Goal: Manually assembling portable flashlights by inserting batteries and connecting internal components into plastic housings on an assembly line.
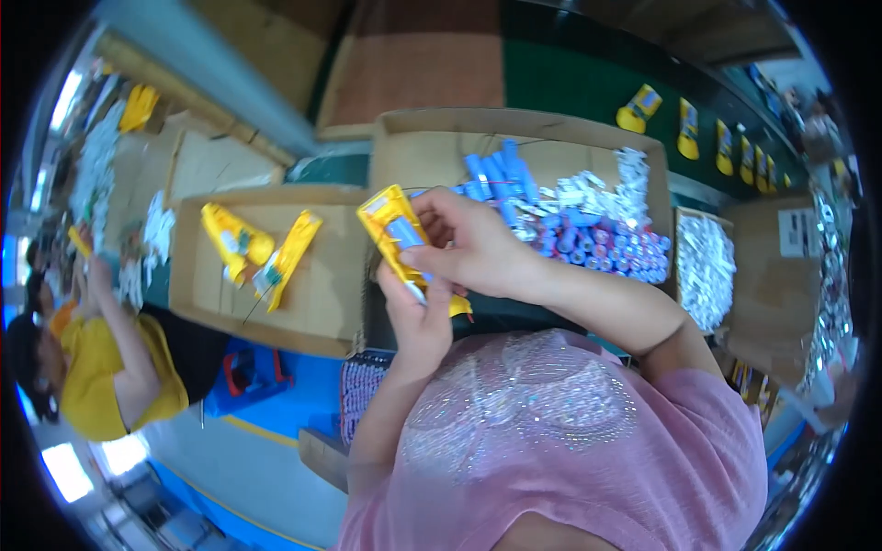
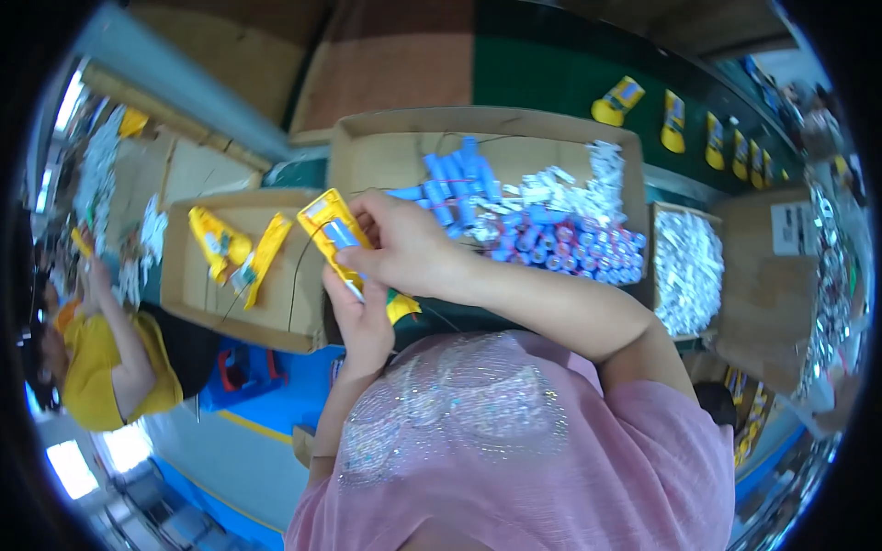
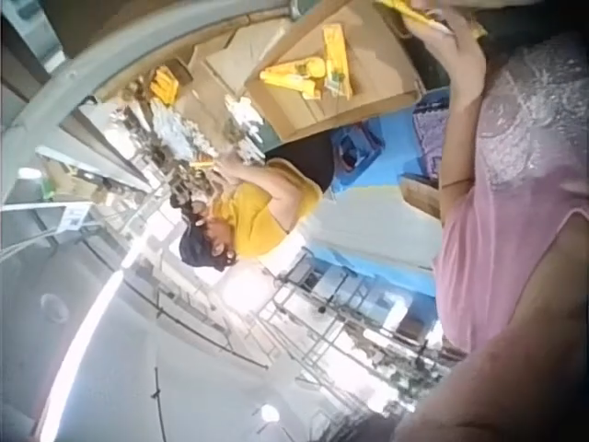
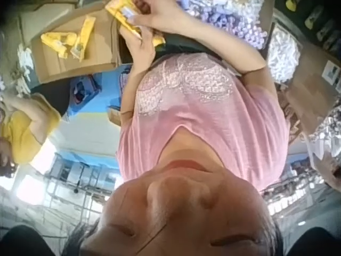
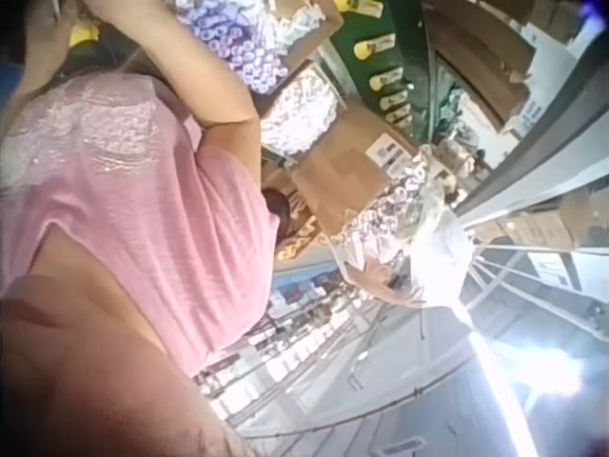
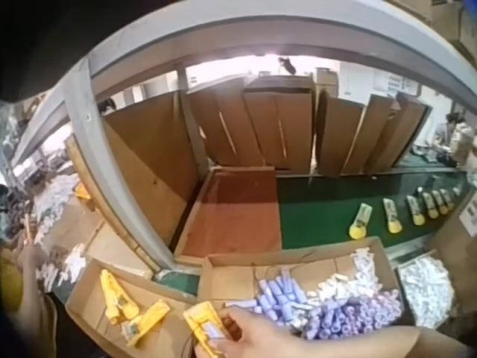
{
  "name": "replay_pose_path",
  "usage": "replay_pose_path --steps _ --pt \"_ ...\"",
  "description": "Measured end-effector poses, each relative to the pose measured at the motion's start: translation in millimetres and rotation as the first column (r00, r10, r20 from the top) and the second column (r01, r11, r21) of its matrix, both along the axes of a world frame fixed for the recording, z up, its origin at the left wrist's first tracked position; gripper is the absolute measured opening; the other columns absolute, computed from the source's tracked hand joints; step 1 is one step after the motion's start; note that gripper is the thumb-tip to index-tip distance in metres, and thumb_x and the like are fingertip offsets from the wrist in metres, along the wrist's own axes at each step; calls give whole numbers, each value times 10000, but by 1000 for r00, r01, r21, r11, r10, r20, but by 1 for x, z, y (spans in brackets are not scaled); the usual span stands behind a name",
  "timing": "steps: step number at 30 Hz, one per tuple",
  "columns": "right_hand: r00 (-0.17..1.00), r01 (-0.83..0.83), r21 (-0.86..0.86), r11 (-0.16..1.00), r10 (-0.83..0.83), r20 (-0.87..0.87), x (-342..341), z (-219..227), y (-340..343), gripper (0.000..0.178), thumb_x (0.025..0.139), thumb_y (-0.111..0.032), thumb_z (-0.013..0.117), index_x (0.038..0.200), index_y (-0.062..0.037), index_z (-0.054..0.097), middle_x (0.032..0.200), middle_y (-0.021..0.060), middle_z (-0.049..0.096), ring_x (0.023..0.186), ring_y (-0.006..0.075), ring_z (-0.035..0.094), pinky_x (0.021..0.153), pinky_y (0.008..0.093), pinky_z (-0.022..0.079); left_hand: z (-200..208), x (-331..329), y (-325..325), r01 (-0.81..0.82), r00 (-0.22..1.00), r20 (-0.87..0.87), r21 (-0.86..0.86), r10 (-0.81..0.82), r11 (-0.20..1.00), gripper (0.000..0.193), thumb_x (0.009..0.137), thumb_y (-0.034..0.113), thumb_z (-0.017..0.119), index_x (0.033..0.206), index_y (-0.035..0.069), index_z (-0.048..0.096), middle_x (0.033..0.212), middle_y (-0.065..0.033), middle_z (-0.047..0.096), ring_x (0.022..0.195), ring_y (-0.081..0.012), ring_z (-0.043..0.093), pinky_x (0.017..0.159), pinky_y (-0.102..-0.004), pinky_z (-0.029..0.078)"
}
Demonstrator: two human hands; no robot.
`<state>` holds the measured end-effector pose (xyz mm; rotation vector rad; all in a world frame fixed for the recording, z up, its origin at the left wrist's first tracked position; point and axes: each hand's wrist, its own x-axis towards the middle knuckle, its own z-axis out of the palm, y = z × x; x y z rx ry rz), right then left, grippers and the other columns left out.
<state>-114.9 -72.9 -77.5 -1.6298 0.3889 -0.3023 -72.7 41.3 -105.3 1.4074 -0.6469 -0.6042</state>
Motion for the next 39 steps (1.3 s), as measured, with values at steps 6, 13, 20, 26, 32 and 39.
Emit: replay_pose_path --steps 6,13,20,26,32,39 --pt "1000 15 -6 1000 -15 18 -31 -5 -25 358 752 -162 614 1038 -7 466 885 45 545 794 110 528 699 232 429 -6 -6 -11 69 989 133 -17 -67 997 344 850 144 422 1121 -9 277 956 -135 480 726 -150 539 645 -282 452" --pt "850 -250 -924 291 -391 -353 -99 -59 -132 124 667 -127 586 787 -104 604 871 55 577 870 233 530 766 368 419 -5 5 -3 147 929 -322 -126 -181 981 311 863 186 383 1119 34 294 949 -170 521 706 -167 555 628 -283 467" --pt "777 -435 -862 261 -374 -506 -103 -59 -139 119 675 -111 576 793 -100 577 922 68 534 946 239 487 836 373 368 -2 3 -4 175 906 -372 -112 -205 978 285 868 188 371 1104 38 314 975 -161 515 709 -176 566 641 -296 476" --pt "880 -276 -900 337 -288 -378 -89 -56 -126 117 646 -113 574 760 -90 560 863 73 532 885 242 513 802 373 384 -2 3 -5 189 897 -387 -104 -215 977 291 869 192 372 1112 41 317 992 -156 507 715 -181 571 642 -303 481" --pt "773 -402 -811 425 -317 -549 -79 -63 -129 95 638 -116 573 721 -76 550 828 68 539 847 250 520 752 363 391 2 1 -5 235 899 -367 -60 -240 970 326 869 196 376 1145 38 307 1018 -166 501 732 -190 575 640 -309 488" --pt "991 97 -829 551 25 132 -58 -7 -72 123 619 -78 635 720 -56 568 804 55 521 832 231 492 708 356 374 -1 -3 -21 318 673 -637 -209 -376 925 409 880 299 334 1203 55 279 1221 -121 389 704 -212 576 608 -320 489"
